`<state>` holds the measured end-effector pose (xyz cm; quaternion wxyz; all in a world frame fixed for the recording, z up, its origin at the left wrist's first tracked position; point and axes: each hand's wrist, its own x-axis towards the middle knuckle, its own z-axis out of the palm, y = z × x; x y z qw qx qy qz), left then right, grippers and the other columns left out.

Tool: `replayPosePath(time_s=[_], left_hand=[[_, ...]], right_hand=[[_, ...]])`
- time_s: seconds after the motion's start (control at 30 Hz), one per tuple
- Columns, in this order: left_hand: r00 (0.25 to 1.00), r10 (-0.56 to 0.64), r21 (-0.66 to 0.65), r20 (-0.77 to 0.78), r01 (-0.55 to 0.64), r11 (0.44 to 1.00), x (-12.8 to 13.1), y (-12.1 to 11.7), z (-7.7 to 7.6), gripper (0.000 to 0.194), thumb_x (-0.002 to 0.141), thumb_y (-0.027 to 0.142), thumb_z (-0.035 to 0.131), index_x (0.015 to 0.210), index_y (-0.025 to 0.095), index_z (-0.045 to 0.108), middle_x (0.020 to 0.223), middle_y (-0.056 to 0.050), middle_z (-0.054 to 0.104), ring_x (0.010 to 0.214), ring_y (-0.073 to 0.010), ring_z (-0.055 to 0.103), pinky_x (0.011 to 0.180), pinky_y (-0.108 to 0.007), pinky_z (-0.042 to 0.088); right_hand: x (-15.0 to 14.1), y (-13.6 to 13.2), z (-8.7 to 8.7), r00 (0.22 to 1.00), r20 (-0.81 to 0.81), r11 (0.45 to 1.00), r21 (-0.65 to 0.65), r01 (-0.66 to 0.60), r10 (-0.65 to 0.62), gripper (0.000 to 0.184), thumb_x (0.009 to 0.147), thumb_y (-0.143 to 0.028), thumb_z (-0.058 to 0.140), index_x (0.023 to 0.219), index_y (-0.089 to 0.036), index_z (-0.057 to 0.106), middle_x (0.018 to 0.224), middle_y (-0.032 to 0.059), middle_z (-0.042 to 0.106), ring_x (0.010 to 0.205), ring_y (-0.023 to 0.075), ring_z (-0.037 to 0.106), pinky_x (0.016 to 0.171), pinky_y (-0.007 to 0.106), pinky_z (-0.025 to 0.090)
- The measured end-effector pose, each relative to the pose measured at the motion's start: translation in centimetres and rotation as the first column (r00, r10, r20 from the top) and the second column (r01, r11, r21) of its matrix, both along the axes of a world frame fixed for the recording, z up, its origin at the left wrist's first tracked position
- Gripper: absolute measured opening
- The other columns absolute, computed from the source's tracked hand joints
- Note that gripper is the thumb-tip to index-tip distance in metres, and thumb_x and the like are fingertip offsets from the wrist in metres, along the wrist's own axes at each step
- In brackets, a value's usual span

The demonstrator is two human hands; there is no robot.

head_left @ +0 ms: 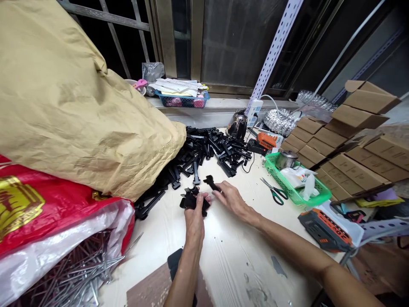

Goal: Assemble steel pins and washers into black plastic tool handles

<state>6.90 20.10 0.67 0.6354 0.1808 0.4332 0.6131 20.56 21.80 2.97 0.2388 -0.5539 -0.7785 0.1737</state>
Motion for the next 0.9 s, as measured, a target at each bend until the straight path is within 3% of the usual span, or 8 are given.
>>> replayPosePath(time_s=[0.13,0.27,0.37,0.47,0.53,0.63,0.77,0.9], left_hand=[[1.000,-0.015,-0.008,0.013,0.015,1.000,-0.2,0.1,-0.1,0.052,0.060,0.035,0.079,0.104,0.013,0.063,0.086,-0.005,0.068,0.073,-0.0149,0.065,0.071,-0.027,0.048],[0.991,0.108,-0.024,-0.085,-0.111,0.994,-0.8,0.4,0.0,0.054,0.055,0.032,0.081,0.102,0.013,0.062,0.069,0.001,0.062,0.057,-0.0098,0.057,0.060,-0.024,0.044],[0.972,0.161,-0.017,-0.172,-0.166,0.986,-1.0,0.5,-0.2,0.051,0.054,0.033,0.080,0.098,0.013,0.064,0.067,0.002,0.061,0.056,-0.0087,0.054,0.058,-0.022,0.041],[0.951,0.176,-0.031,-0.256,-0.190,0.981,-1.0,0.5,-0.7,0.050,0.055,0.036,0.079,0.097,0.014,0.066,0.067,0.002,0.061,0.056,-0.0091,0.054,0.057,-0.022,0.041],[0.941,0.175,-0.043,-0.288,-0.196,0.980,-0.9,0.5,-0.9,0.047,0.056,0.039,0.078,0.095,0.013,0.068,0.069,-0.001,0.064,0.059,-0.0114,0.057,0.058,-0.023,0.043],[0.947,0.183,0.026,-0.262,-0.183,0.983,-0.7,0.0,-0.5,0.043,0.059,0.040,0.077,0.091,0.013,0.070,0.083,-0.007,0.070,0.078,-0.0177,0.064,0.070,-0.027,0.047],[0.982,0.043,0.147,-0.184,-0.016,0.989,-0.1,-1.1,1.0,0.043,0.060,0.038,0.077,0.095,0.014,0.071,0.094,-0.011,0.071,0.092,-0.0232,0.064,0.081,-0.034,0.049],[0.997,0.003,0.259,-0.082,0.018,0.966,-0.2,-2.2,3.4,0.044,0.061,0.035,0.077,0.100,0.014,0.071,0.097,-0.012,0.071,0.089,-0.0208,0.065,0.082,-0.033,0.048]], right_hand=[[-1.2,1.3,1.2,0.950,-0.084,0.952,-0.036,-0.303,0.299,0.028,0.090,-0.012,0.040,0.109,-0.019,0.060,0.090,0.0025,0.052,0.076,0.0105,0.055,0.067,0.020,0.044],[-2.0,6.0,0.9,0.962,0.215,0.974,0.114,-0.197,0.170,0.044,0.089,-0.006,0.038,0.126,-0.026,0.051,0.112,0.0070,0.049,0.090,0.0153,0.053,0.076,0.027,0.044],[-2.4,9.0,0.2,0.849,0.489,0.941,0.148,-0.306,0.199,0.034,0.091,-0.014,0.044,0.121,-0.028,0.054,0.122,0.0085,0.046,0.097,0.0195,0.050,0.077,0.031,0.043],[-2.4,10.0,0.0,0.802,0.544,0.907,0.162,-0.388,0.245,0.018,0.092,-0.019,0.047,0.104,-0.021,0.060,0.115,0.0092,0.052,0.097,0.0198,0.050,0.079,0.032,0.042],[-2.1,9.2,0.2,0.884,0.427,0.930,0.208,-0.302,0.191,0.015,0.092,-0.020,0.047,0.100,-0.018,0.060,0.104,0.0092,0.056,0.091,0.0185,0.052,0.078,0.030,0.043],[-1.9,6.2,0.8,0.988,0.098,0.973,0.189,-0.133,0.116,0.015,0.089,-0.027,0.051,0.096,-0.016,0.060,0.086,0.0054,0.058,0.076,0.0153,0.054,0.070,0.026,0.044],[-1.5,1.4,1.8,0.960,-0.232,0.988,0.048,-0.149,0.156,0.022,0.090,-0.027,0.045,0.100,-0.017,0.063,0.089,0.0057,0.061,0.079,0.0158,0.058,0.074,0.028,0.047],[-1.1,-1.1,3.0,0.906,-0.360,0.973,0.020,-0.232,0.224,0.028,0.090,-0.026,0.043,0.108,-0.020,0.064,0.098,0.0074,0.057,0.092,0.0183,0.058,0.079,0.031,0.051]])
